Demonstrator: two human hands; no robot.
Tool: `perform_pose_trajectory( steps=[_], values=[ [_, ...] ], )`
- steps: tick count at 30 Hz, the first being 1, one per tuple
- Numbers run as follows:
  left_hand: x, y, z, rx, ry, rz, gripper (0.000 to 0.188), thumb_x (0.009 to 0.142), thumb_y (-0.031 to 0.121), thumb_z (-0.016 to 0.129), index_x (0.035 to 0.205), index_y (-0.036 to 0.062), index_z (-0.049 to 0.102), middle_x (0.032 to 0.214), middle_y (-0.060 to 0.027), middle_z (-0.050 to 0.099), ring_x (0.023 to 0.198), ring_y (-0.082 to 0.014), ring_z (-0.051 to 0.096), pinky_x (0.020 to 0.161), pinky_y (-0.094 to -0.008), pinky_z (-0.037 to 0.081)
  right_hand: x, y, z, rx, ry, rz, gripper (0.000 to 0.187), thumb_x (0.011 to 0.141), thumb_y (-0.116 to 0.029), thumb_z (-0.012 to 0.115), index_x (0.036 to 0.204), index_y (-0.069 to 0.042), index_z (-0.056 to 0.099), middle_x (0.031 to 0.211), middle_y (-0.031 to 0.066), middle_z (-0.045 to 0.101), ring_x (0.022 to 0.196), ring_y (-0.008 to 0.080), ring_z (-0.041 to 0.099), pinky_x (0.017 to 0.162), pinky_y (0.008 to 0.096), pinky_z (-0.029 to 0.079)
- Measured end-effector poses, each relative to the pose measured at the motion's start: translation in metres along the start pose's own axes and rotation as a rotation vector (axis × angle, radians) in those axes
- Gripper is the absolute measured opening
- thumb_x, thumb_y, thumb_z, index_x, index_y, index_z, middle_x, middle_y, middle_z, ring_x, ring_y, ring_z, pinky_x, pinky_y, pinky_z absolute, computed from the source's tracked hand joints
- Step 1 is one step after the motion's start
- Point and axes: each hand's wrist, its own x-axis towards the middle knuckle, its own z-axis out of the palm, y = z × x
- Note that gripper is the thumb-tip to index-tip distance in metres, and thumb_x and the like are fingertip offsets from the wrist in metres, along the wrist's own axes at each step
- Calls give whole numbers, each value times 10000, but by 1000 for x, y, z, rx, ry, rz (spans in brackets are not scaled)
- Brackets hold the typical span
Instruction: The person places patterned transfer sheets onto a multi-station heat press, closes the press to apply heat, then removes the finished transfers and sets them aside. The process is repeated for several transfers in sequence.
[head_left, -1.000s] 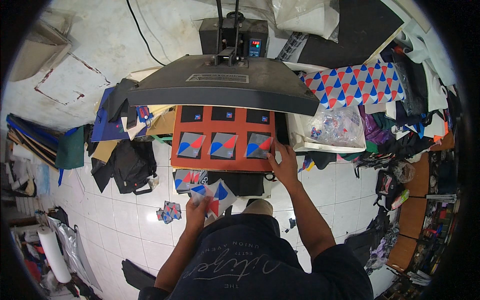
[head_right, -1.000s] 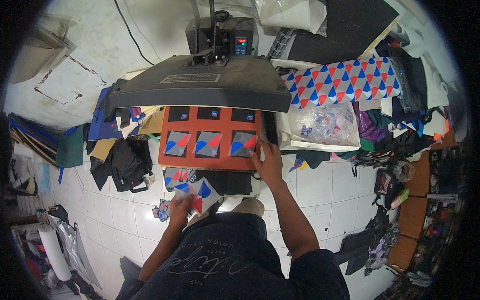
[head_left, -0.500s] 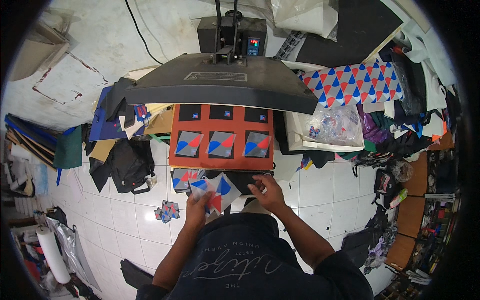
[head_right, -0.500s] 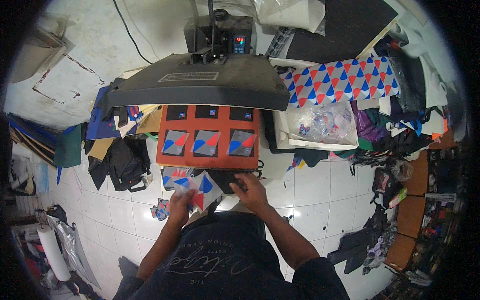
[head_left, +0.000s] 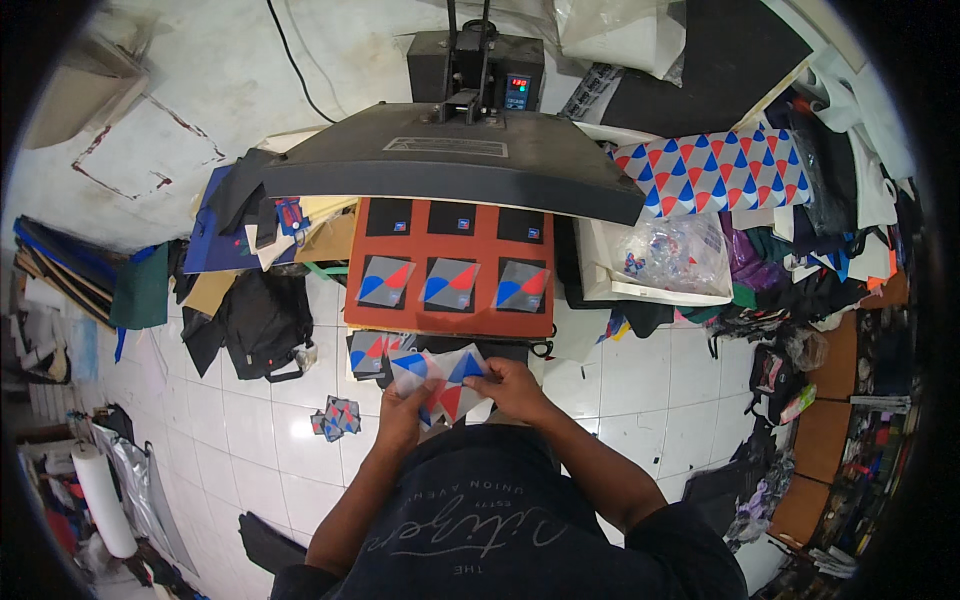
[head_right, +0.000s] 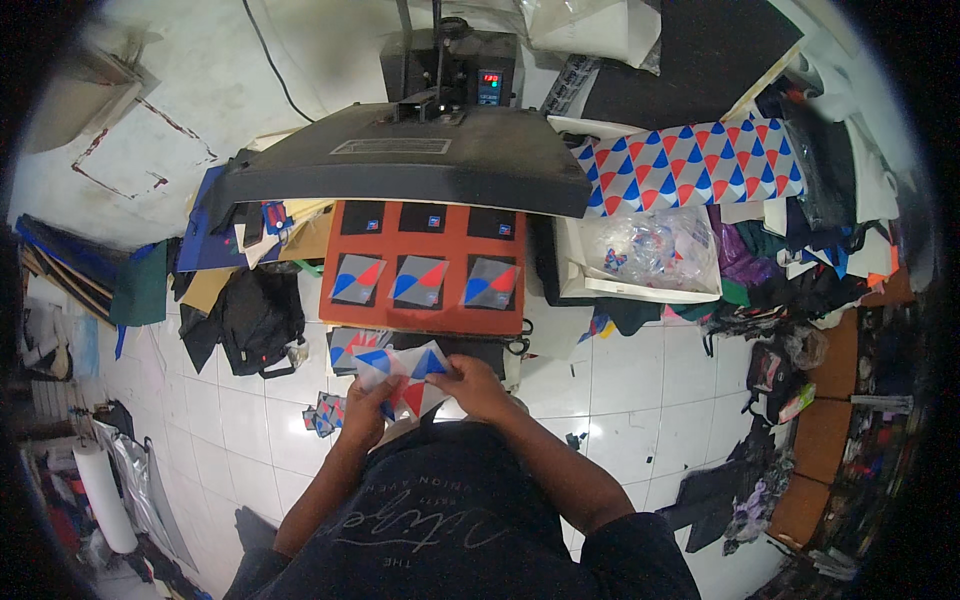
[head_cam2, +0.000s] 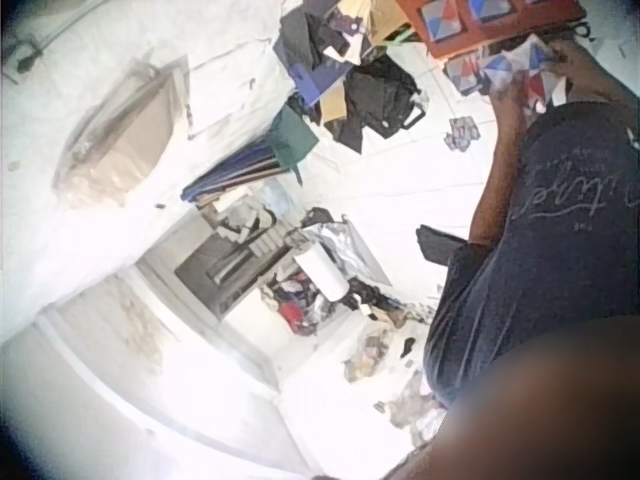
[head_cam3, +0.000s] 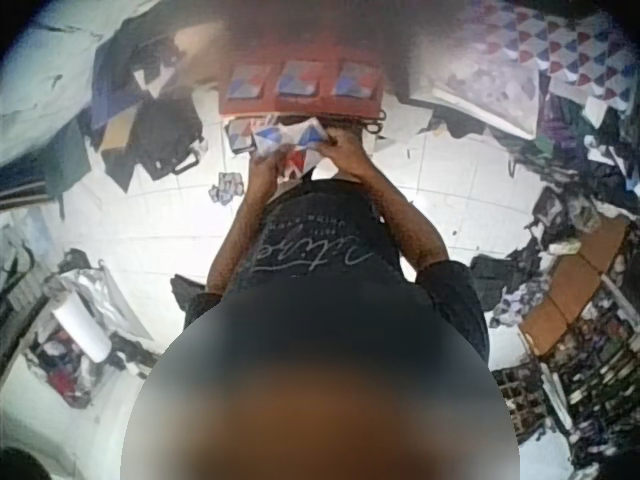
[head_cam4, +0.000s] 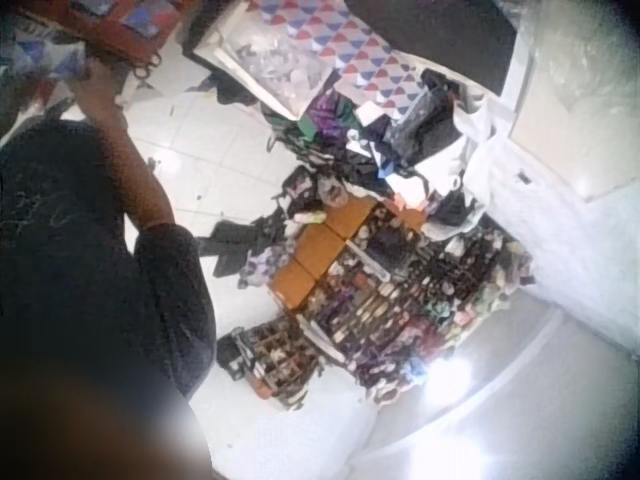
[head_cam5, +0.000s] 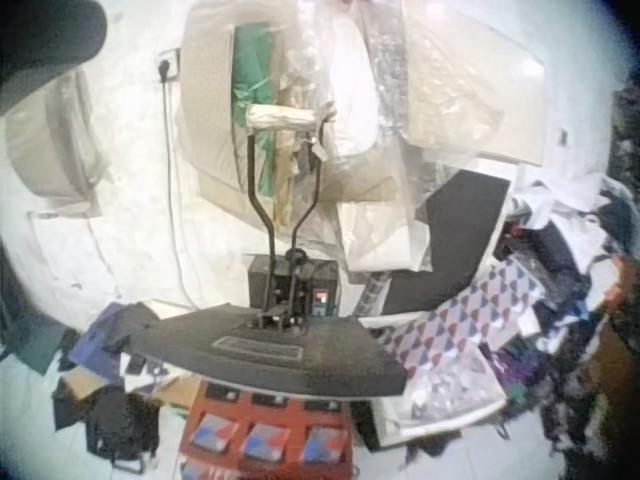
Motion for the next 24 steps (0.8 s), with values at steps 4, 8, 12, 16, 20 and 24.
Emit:
perform_pose_trajectory(
  steps=[4, 8, 12, 16, 20, 24],
  values=[
    [-2, -4, -6, -30, 34, 36, 247, 896, 66, 671, 1133, 13, 629, 1069, -86, 686, 965, -180, 664, 863, -318, 536, 0, -7, 0, -14, -24, 16, 281, 908, -246, 696, 1033, 2, 652, 839, 68, 671, 752, 130, 625, 696, 305, 499],
    [1, -5, -10, -24, 35, 82, 243, 899, 72, 672, 1130, 14, 626, 1061, -81, 684, 964, -174, 659, 864, -317, 532, 4, -7, -2, 98, -22, -49, 240, 925, -210, 681, 1051, -9, 644, 838, 27, 643, 729, 104, 598, 676, 281, 504],
    [0, 0, -7, -4, 37, 53, 277, 891, 62, 666, 1156, 16, 601, 1088, -95, 675, 980, -192, 659, 858, -337, 532, 2, -14, -5, 141, -30, -96, 228, 933, -163, 640, 1105, -15, 619, 890, 25, 635, 736, 100, 592, 669, 274, 502],
    [-2, 0, -7, 7, 35, 82, 280, 891, 72, 671, 1156, 17, 598, 1078, -93, 675, 970, -189, 659, 855, -334, 529, -2, -26, -10, 99, -108, -16, 301, 905, -93, 604, 1197, -21, 583, 927, 27, 637, 795, 102, 599, 717, 271, 499],
    [0, 0, -8, 45, 11, 79, 286, 888, 74, 675, 1156, 9, 599, 1077, -95, 676, 966, -191, 658, 849, -331, 525, -2, -22, -10, 95, -92, -81, 346, 875, -68, 608, 1213, -9, 571, 1001, 65, 632, 876, 127, 604, 779, 293, 498],
    [-1, 5, -5, 54, 6, 100, 230, 894, 69, 677, 1110, 6, 632, 1046, -86, 690, 936, -171, 664, 838, -316, 532, 1, -13, -10, 131, -66, -128, 336, 889, -39, 628, 1218, -20, 567, 1002, 44, 624, 882, 97, 602, 789, 266, 499]
  ],
)
